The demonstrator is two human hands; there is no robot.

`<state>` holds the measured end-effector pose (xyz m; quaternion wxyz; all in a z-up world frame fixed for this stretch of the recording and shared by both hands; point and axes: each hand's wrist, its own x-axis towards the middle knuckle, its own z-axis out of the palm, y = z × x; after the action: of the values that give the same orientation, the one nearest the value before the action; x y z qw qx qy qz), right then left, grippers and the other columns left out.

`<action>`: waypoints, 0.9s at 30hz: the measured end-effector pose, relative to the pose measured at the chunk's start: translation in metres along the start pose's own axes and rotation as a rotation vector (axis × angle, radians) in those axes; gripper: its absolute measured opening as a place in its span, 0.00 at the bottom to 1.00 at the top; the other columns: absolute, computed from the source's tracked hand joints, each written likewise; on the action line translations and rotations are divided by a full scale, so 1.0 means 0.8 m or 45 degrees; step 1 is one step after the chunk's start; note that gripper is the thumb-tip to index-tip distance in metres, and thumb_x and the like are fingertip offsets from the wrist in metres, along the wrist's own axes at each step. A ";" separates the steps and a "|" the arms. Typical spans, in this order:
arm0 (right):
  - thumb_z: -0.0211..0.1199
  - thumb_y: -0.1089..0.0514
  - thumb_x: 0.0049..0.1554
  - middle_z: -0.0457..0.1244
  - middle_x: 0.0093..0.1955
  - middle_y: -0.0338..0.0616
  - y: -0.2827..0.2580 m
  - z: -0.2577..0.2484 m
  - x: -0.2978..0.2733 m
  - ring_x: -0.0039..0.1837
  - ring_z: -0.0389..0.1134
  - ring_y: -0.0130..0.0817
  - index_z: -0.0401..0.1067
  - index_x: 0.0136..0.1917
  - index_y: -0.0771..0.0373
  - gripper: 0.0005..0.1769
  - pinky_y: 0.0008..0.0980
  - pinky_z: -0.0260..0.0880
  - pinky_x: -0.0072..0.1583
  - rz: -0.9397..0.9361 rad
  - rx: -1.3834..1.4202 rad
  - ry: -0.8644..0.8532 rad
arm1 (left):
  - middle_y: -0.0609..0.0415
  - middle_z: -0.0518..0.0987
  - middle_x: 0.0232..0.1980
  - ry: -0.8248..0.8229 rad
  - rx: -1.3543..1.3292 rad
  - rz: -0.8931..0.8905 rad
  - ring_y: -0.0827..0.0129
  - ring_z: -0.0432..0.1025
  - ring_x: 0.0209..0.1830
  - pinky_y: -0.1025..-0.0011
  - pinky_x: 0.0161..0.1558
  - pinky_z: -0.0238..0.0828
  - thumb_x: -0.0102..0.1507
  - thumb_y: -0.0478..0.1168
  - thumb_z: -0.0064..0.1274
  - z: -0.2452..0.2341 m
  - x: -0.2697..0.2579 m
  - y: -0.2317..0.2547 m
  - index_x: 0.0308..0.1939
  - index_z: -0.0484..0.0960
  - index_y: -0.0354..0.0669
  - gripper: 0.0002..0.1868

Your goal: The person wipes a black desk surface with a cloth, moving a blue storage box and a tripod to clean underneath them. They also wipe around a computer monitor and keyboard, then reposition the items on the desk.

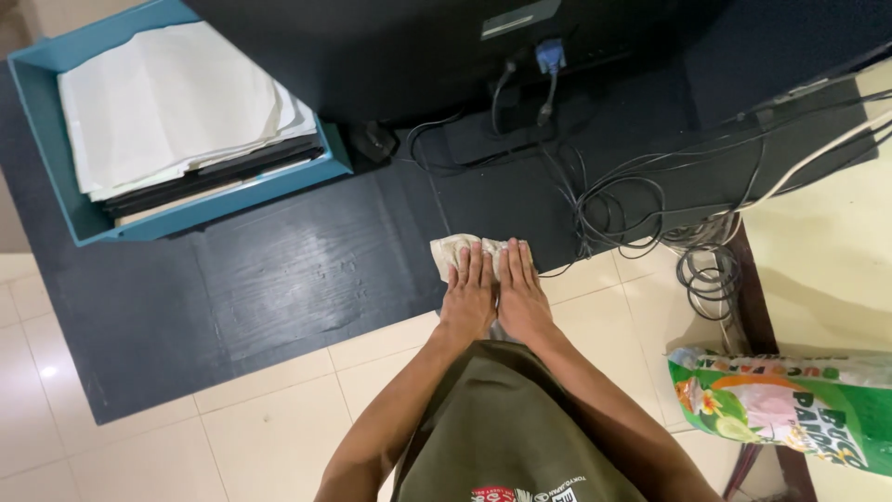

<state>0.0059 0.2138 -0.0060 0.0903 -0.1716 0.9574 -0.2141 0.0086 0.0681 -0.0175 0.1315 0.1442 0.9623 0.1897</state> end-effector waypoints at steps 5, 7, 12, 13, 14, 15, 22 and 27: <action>0.55 0.61 0.54 0.33 0.84 0.66 0.010 -0.018 0.030 0.85 0.32 0.60 0.43 0.79 0.79 0.44 0.53 0.39 0.78 0.096 -0.066 -0.132 | 0.32 0.46 0.82 -0.029 0.066 -0.006 0.39 0.41 0.83 0.41 0.75 0.43 0.69 0.47 0.40 0.010 0.028 0.000 0.77 0.54 0.29 0.36; 0.54 0.61 0.54 0.33 0.84 0.65 0.024 -0.015 0.045 0.85 0.32 0.59 0.42 0.79 0.78 0.45 0.53 0.39 0.78 0.079 -0.093 -0.142 | 0.33 0.45 0.82 -0.025 0.066 -0.021 0.40 0.41 0.83 0.41 0.74 0.43 0.70 0.47 0.40 0.002 0.043 0.000 0.77 0.53 0.29 0.36; 0.52 0.60 0.59 0.35 0.86 0.58 0.062 -0.011 0.090 0.86 0.33 0.54 0.45 0.81 0.72 0.40 0.50 0.38 0.80 -0.028 -0.101 -0.106 | 0.34 0.43 0.82 -0.148 0.080 -0.061 0.42 0.38 0.83 0.45 0.75 0.43 0.66 0.50 0.43 -0.025 0.080 0.002 0.78 0.49 0.30 0.42; 0.52 0.60 0.59 0.35 0.86 0.58 0.065 -0.013 0.101 0.86 0.33 0.54 0.45 0.81 0.72 0.40 0.50 0.38 0.80 -0.036 -0.099 -0.103 | 0.34 0.43 0.82 -0.143 0.084 -0.066 0.42 0.38 0.83 0.45 0.75 0.43 0.66 0.50 0.43 -0.021 0.090 -0.003 0.78 0.49 0.30 0.42; 0.52 0.60 0.58 0.35 0.86 0.59 0.068 -0.014 0.112 0.86 0.33 0.55 0.45 0.80 0.74 0.41 0.49 0.38 0.80 -0.058 -0.110 -0.111 | 0.35 0.44 0.83 -0.083 0.051 -0.072 0.43 0.39 0.84 0.45 0.75 0.44 0.67 0.49 0.43 -0.017 0.099 -0.010 0.78 0.49 0.31 0.41; 0.53 0.59 0.57 0.35 0.85 0.61 0.069 -0.014 0.121 0.85 0.33 0.56 0.45 0.79 0.75 0.41 0.48 0.37 0.80 -0.083 -0.120 -0.124 | 0.36 0.44 0.84 -0.025 0.016 -0.083 0.44 0.40 0.84 0.45 0.75 0.46 0.67 0.48 0.43 -0.012 0.105 -0.016 0.79 0.50 0.31 0.40; 0.60 0.57 0.51 0.34 0.85 0.59 0.077 -0.040 0.182 0.85 0.33 0.53 0.43 0.80 0.74 0.50 0.47 0.37 0.80 -0.060 -0.216 -0.237 | 0.37 0.42 0.83 -0.041 0.115 -0.087 0.44 0.41 0.83 0.47 0.75 0.47 0.60 0.46 0.51 -0.032 0.156 -0.039 0.78 0.49 0.33 0.47; 0.65 0.60 0.47 0.38 0.84 0.56 0.082 -0.046 0.183 0.85 0.37 0.54 0.46 0.79 0.70 0.51 0.47 0.41 0.79 -0.097 -0.045 -0.134 | 0.39 0.43 0.84 0.015 -0.004 -0.072 0.45 0.42 0.84 0.47 0.76 0.47 0.59 0.45 0.55 -0.032 0.164 -0.043 0.80 0.49 0.36 0.49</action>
<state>-0.1578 0.2297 -0.0167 0.1294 -0.2205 0.9477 -0.1913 -0.1285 0.0719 -0.0345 0.1314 0.1156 0.9664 0.1884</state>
